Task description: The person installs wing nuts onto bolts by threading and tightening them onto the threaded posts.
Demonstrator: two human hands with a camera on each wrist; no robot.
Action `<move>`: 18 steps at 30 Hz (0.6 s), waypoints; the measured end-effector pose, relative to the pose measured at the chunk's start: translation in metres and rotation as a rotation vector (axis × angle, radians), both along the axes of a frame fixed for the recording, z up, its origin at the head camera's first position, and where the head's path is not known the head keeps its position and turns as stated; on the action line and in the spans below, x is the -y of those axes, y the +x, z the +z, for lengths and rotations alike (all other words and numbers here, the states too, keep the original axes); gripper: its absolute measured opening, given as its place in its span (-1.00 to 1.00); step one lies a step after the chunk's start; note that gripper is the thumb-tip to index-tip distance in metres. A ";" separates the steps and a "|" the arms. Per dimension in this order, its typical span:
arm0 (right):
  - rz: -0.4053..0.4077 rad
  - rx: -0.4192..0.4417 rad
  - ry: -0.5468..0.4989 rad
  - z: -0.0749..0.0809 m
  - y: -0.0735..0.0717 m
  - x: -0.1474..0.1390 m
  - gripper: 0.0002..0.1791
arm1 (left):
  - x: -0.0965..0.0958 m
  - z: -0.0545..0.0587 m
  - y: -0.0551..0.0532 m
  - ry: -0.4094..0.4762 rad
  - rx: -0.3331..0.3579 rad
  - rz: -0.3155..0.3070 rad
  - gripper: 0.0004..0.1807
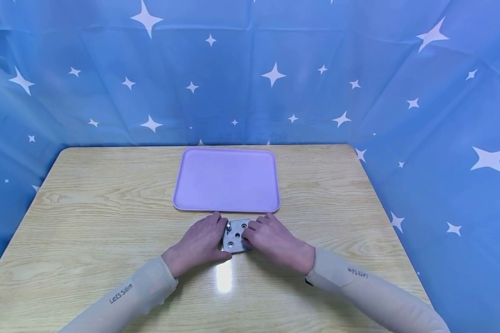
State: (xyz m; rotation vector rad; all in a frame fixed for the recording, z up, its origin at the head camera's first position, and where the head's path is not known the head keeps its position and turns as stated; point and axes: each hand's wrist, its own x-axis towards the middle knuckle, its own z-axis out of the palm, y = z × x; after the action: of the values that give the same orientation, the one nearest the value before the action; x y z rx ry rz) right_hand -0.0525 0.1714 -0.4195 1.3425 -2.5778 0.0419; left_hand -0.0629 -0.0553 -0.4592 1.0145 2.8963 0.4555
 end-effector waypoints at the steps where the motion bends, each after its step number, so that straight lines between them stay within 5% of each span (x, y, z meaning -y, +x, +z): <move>1: -0.017 0.008 0.001 0.001 0.001 0.001 -0.87 | 0.000 0.000 0.000 0.001 0.000 0.000 -0.30; 6: -0.040 0.091 0.023 0.007 0.001 -0.001 -0.81 | 0.000 0.000 0.000 0.003 -0.005 -0.006 -0.30; 10: 0.081 0.148 0.055 0.018 -0.004 -0.009 -0.69 | 0.000 0.001 0.000 0.006 -0.020 -0.013 -0.31; 14: 0.236 0.060 0.153 0.022 -0.008 -0.016 -0.63 | 0.001 0.001 0.000 0.010 -0.019 -0.009 -0.32; 18: 0.271 -0.027 0.227 0.020 -0.010 -0.018 -0.62 | 0.001 0.001 0.000 0.006 -0.008 -0.006 -0.32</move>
State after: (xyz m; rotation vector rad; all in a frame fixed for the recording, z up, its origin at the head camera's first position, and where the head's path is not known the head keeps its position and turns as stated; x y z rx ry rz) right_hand -0.0630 0.1894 -0.3997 1.7527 -2.4179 -0.2278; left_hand -0.0629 -0.0559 -0.4584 1.0272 2.9001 0.4614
